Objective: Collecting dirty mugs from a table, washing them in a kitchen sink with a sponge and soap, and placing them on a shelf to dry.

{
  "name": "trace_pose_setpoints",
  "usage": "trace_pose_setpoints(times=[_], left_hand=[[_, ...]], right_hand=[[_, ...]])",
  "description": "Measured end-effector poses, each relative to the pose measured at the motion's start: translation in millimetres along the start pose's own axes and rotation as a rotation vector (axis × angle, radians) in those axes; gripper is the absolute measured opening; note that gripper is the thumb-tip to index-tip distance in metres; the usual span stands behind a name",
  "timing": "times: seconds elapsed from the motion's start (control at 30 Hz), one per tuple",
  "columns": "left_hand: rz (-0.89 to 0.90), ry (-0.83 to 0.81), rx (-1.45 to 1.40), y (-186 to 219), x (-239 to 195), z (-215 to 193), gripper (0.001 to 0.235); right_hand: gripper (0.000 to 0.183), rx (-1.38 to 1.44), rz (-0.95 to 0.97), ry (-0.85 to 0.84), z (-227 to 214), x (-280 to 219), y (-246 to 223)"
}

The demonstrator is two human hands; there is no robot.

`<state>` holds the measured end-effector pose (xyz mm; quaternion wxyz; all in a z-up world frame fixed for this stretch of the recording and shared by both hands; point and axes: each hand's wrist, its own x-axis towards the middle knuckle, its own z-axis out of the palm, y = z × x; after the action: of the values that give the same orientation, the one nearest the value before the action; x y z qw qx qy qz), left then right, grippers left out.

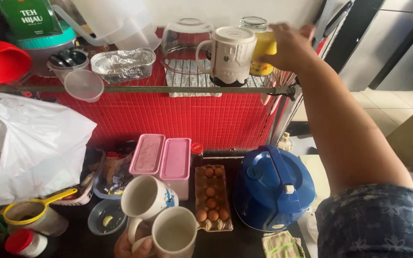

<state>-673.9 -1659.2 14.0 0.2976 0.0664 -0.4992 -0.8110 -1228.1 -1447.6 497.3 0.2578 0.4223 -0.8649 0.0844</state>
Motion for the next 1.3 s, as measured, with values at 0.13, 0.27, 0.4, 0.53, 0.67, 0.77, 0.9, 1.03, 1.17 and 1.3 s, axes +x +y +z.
trace_pose_setpoints(times=[0.13,0.27,0.4,0.53,0.67,0.77,0.9,1.03,1.17,1.3], left_hand=[[0.036,0.028,-0.084,37.9,49.2,58.9,0.067],[0.320,0.128,-0.133,27.3,45.6,95.9,0.053],[0.319,0.148,-0.144,49.2,50.9,143.2,0.045],[0.338,0.018,-0.035,72.8,64.0,181.2,0.034],[0.364,-0.064,0.096,59.1,74.2,196.5,0.048],[0.260,-0.203,-0.104,83.6,80.3,220.1,0.064],[0.279,-0.330,-0.143,94.5,103.6,221.2,0.066],[0.298,-0.129,0.217,133.9,134.9,224.1,0.048],[0.362,0.179,0.817,217.0,181.4,247.6,0.032],[0.782,0.089,1.164,274.2,241.5,257.7,0.028]], right_hand=[[0.061,-0.021,-0.104,0.497,-14.8,-47.4,-42.6],[0.031,0.765,-0.212,0.239,8.1,-150.8,-122.1],[0.069,0.859,-0.352,-0.218,10.5,-236.2,-208.0],[0.104,1.517,-0.369,-0.383,98.0,-305.6,-224.5],[0.114,1.816,-0.037,-0.283,172.1,-369.6,-229.0],[0.106,1.799,0.176,-0.148,177.2,-381.5,-217.3],[0.103,1.872,0.211,-0.058,143.8,-380.9,-216.3],[0.107,1.955,0.137,0.022,121.5,-383.7,-207.1],[0.110,1.994,0.039,0.162,109.9,-387.4,-193.9],[0.110,2.012,0.026,0.266,115.6,-396.5,-179.8]])
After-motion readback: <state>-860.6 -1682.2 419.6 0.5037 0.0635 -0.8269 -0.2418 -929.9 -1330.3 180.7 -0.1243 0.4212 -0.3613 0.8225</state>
